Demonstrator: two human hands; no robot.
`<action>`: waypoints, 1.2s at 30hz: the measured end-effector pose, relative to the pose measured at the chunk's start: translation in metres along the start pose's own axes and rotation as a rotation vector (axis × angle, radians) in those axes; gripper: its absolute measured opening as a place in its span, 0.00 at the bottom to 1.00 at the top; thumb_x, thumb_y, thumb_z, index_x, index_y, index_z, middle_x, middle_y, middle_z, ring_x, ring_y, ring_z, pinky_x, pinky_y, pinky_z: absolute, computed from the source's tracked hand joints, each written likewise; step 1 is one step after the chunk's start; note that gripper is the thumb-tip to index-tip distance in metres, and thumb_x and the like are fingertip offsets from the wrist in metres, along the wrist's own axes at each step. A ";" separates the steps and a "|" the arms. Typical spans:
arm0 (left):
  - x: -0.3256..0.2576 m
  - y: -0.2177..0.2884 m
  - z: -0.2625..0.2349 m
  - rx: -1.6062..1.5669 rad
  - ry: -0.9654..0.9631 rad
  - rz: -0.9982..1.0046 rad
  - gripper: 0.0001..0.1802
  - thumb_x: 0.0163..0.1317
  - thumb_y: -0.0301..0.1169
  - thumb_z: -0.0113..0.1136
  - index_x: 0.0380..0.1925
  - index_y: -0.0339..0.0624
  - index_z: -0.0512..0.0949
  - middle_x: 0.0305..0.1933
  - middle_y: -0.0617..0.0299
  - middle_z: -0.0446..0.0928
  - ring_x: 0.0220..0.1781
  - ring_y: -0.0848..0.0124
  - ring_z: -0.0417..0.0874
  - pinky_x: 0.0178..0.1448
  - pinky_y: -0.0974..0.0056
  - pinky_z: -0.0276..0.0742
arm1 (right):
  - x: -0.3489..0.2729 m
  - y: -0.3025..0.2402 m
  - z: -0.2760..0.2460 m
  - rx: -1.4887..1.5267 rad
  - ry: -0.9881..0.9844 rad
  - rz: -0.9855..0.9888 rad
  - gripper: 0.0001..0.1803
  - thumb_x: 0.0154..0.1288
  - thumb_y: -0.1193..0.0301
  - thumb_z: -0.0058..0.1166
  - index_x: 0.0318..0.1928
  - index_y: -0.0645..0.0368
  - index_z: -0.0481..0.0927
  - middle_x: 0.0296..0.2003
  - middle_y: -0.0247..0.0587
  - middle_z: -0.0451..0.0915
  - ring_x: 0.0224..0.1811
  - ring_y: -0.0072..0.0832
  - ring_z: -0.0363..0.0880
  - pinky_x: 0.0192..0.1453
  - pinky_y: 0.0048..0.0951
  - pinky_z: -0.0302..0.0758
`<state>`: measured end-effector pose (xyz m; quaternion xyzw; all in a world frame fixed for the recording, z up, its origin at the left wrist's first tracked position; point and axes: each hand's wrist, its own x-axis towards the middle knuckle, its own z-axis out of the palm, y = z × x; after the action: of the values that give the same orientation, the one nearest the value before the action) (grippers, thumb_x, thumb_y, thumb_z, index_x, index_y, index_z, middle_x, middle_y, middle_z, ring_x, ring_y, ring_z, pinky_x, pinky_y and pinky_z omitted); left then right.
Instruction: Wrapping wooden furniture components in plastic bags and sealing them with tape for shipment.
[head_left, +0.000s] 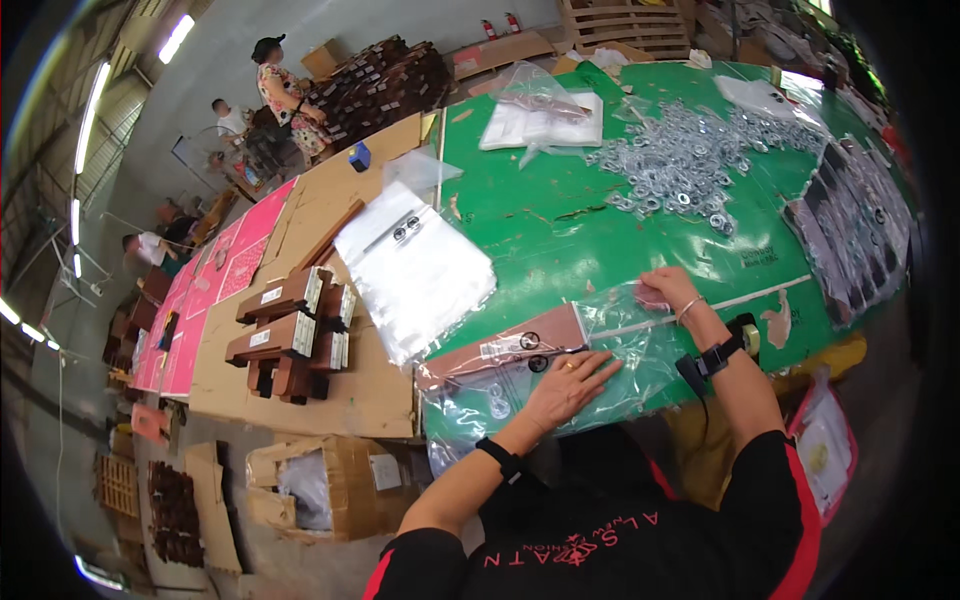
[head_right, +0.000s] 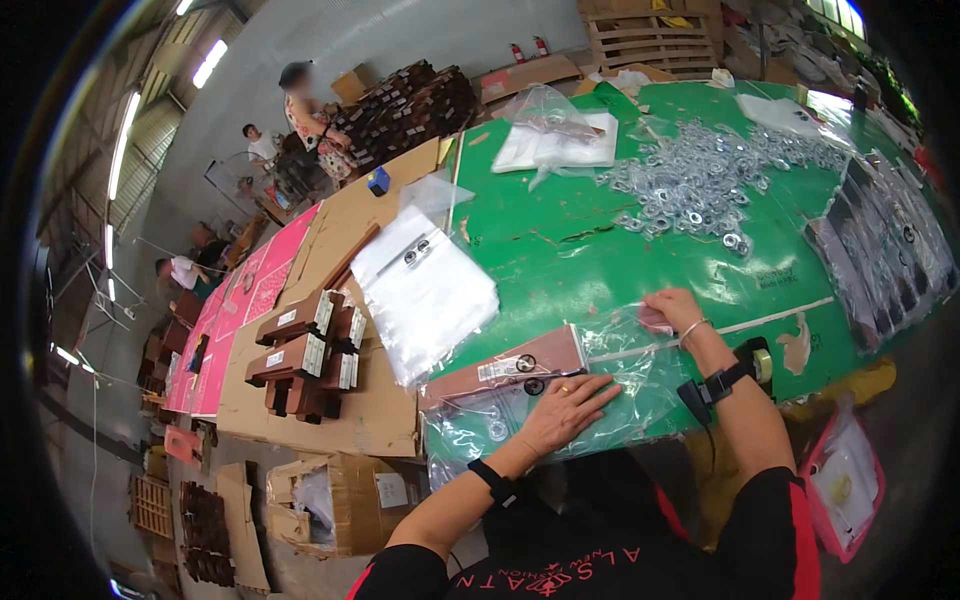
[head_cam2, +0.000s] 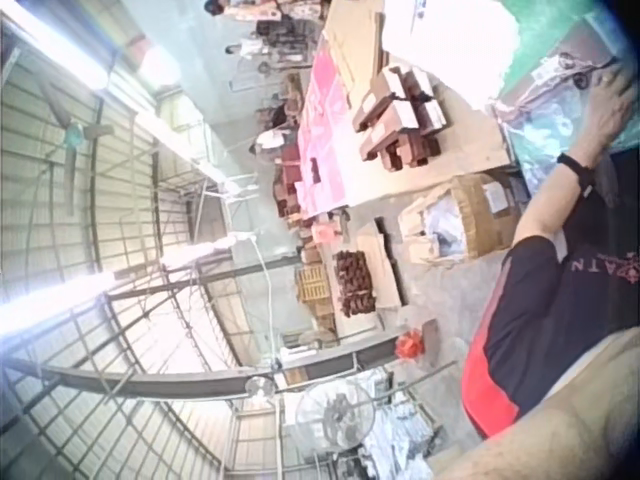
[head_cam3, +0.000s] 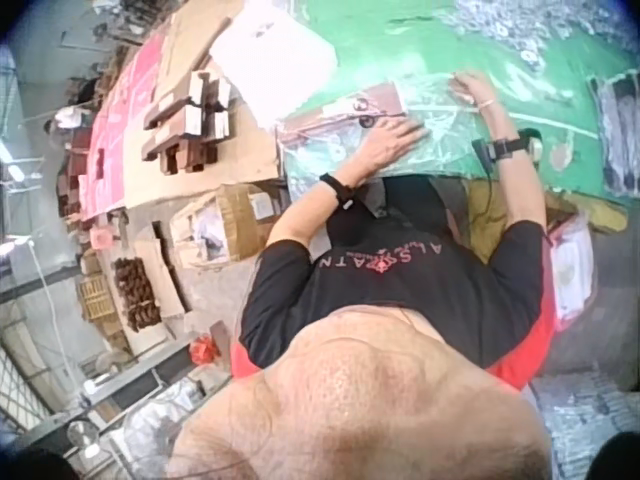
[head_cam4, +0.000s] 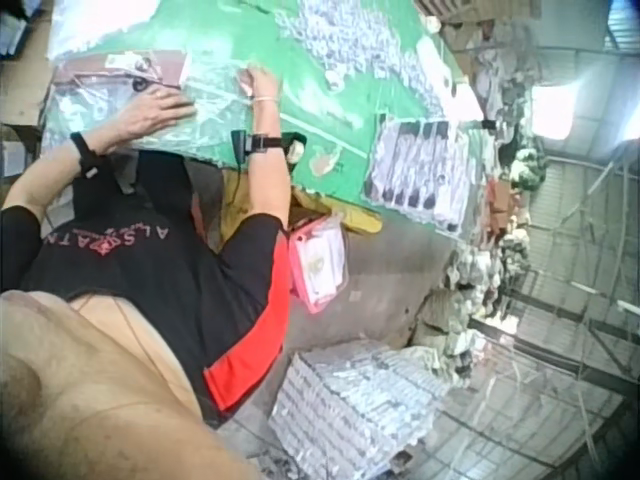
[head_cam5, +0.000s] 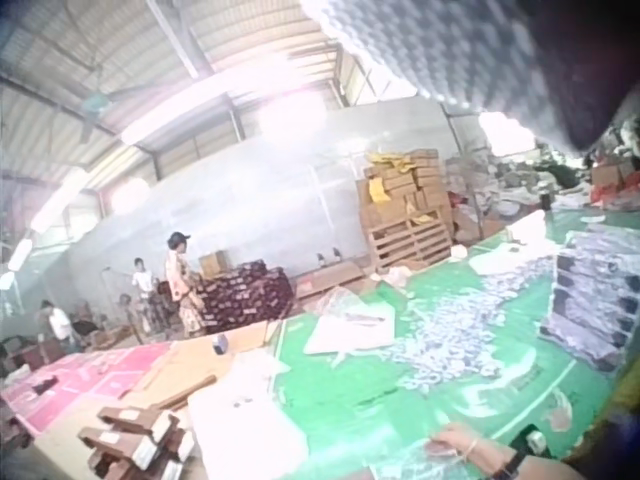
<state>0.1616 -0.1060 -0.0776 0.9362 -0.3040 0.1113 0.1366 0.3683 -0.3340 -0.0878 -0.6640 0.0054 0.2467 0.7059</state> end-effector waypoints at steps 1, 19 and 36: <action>0.001 -0.001 -0.002 -0.036 -0.014 0.003 0.28 0.71 0.39 0.51 0.71 0.55 0.65 0.71 0.62 0.67 0.69 0.64 0.69 0.66 0.56 0.64 | 0.000 0.000 -0.002 0.002 -0.004 -0.005 0.16 0.66 0.64 0.62 0.41 0.68 0.83 0.35 0.42 0.87 0.32 0.29 0.87 0.35 0.26 0.83; 0.012 0.008 -0.020 -0.151 0.042 -0.031 0.30 0.70 0.41 0.53 0.72 0.51 0.64 0.68 0.58 0.70 0.68 0.59 0.71 0.68 0.52 0.64 | 0.002 0.007 0.015 -0.713 0.209 -0.292 0.32 0.47 0.49 0.72 0.46 0.60 0.83 0.38 0.46 0.85 0.40 0.37 0.84 0.46 0.34 0.79; 0.052 -0.057 -0.041 0.018 0.010 -0.076 0.15 0.67 0.45 0.56 0.39 0.49 0.84 0.50 0.67 0.80 0.64 0.62 0.72 0.67 0.53 0.62 | -0.042 -0.031 0.023 -0.413 -0.022 -0.015 0.17 0.55 0.63 0.73 0.40 0.61 0.84 0.29 0.33 0.82 0.28 0.22 0.81 0.29 0.23 0.76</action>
<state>0.2318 -0.0760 -0.0351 0.9478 -0.2664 0.1133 0.1337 0.3349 -0.3270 -0.0415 -0.7920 -0.0580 0.2445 0.5565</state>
